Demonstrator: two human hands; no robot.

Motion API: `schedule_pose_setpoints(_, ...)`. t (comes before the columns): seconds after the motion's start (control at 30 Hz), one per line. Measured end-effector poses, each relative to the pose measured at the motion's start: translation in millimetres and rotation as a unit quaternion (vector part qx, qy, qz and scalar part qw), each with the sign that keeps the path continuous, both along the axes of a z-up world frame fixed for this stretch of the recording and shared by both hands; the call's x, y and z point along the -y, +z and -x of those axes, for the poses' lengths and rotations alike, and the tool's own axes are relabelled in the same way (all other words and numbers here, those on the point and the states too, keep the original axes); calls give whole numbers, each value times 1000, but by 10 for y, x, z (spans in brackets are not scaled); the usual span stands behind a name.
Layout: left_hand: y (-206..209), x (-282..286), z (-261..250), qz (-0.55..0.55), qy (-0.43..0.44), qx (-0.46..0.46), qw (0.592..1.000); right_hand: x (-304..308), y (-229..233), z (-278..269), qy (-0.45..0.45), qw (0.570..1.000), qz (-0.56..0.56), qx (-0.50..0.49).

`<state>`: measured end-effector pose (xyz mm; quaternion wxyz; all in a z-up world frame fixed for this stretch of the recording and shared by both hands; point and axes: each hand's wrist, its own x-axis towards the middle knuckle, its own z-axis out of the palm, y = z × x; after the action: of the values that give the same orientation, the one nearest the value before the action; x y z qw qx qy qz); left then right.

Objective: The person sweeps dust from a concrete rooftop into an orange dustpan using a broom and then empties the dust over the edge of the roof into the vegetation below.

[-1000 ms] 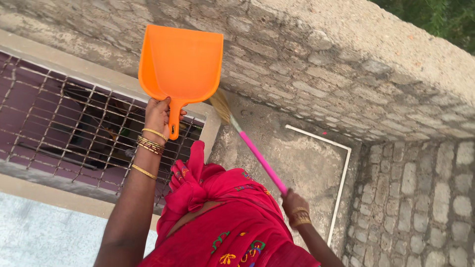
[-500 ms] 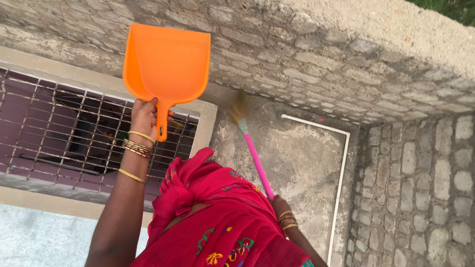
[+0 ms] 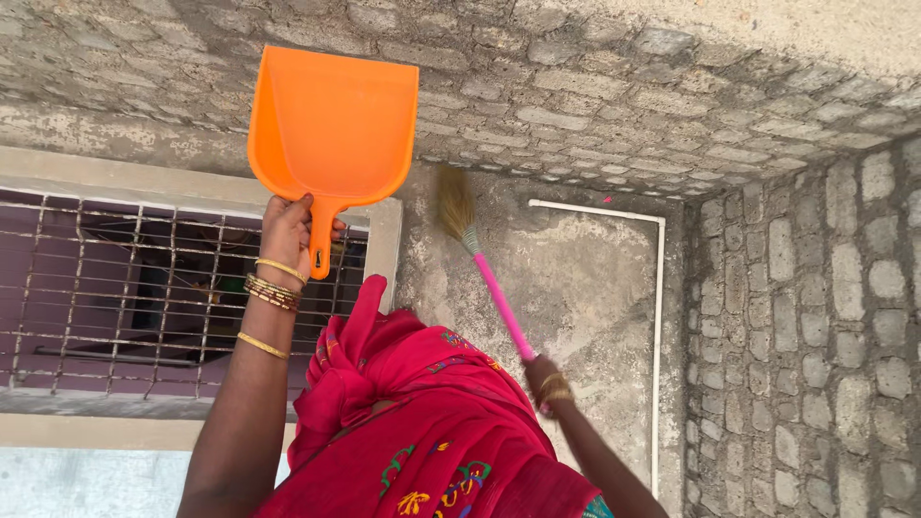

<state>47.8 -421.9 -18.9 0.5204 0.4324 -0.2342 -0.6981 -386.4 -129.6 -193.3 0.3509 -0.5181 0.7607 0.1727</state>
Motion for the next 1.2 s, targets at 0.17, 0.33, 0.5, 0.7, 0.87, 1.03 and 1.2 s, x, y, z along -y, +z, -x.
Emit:
schedule_pose_setpoints(0.17,-5,-88,55,-23,6,45,999,-211,-10,-182,-10,998,-29,60)
schedule_pose_setpoints(0.33,-40,-127,188,-5,-24,22,999,108,-1,-117,-20,999,-43,-10)
schedule_pose_setpoints(0.5,-39,-232,352,0,-27,17,1000,1,-132,233,-116,990,0,-75)
schedule_pose_setpoints(0.7,-63,-428,423,-12,-17,33,999,-306,-240,145,-266,960,-49,76)
schedule_pose_setpoints(0.87,-1,-672,471,-11,-26,40,999,-590,-160,-30,-129,984,12,121)
schedule_pose_setpoints(1.03,38,-868,625,4,-41,29,999,-235,-187,-38,-28,994,62,86)
schedule_pose_setpoints(1.2,124,-1054,629,-23,-21,43,999,-125,-180,205,-95,992,44,67)
